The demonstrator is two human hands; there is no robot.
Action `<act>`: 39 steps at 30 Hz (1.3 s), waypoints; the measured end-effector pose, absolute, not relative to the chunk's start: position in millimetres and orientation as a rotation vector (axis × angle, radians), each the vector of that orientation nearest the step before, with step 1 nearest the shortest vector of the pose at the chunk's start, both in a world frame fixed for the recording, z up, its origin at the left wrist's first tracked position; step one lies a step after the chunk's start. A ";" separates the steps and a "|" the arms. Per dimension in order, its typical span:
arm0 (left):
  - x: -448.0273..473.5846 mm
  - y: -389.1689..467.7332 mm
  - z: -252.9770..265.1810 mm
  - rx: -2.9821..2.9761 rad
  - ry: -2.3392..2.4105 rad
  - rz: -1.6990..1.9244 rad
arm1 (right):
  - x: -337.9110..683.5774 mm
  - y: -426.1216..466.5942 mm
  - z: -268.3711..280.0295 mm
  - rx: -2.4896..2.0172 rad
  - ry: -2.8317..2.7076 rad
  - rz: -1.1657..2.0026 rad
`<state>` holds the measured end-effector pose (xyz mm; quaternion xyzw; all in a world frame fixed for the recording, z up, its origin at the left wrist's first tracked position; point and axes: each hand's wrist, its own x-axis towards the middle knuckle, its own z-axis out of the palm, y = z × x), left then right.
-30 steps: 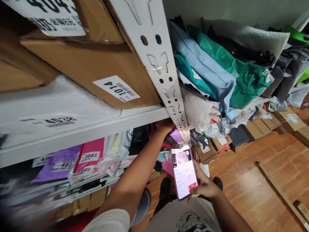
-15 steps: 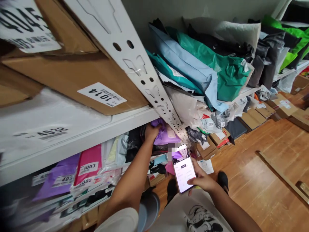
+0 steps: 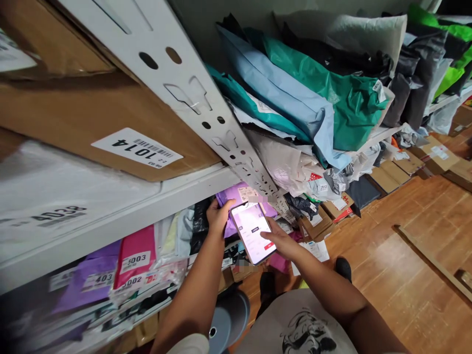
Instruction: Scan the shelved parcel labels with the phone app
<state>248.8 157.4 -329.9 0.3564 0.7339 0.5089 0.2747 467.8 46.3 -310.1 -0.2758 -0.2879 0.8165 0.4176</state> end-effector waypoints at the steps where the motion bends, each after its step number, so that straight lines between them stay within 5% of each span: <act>1: 249.3 156.8 -329.5 0.945 1.974 1.372 | 464.8 51.6 -307.5 -0.690 -0.721 2.042; 39: 244.5 154.8 -328.2 0.956 2.069 1.251 | 461.1 62.6 -294.9 -0.670 -1.028 1.947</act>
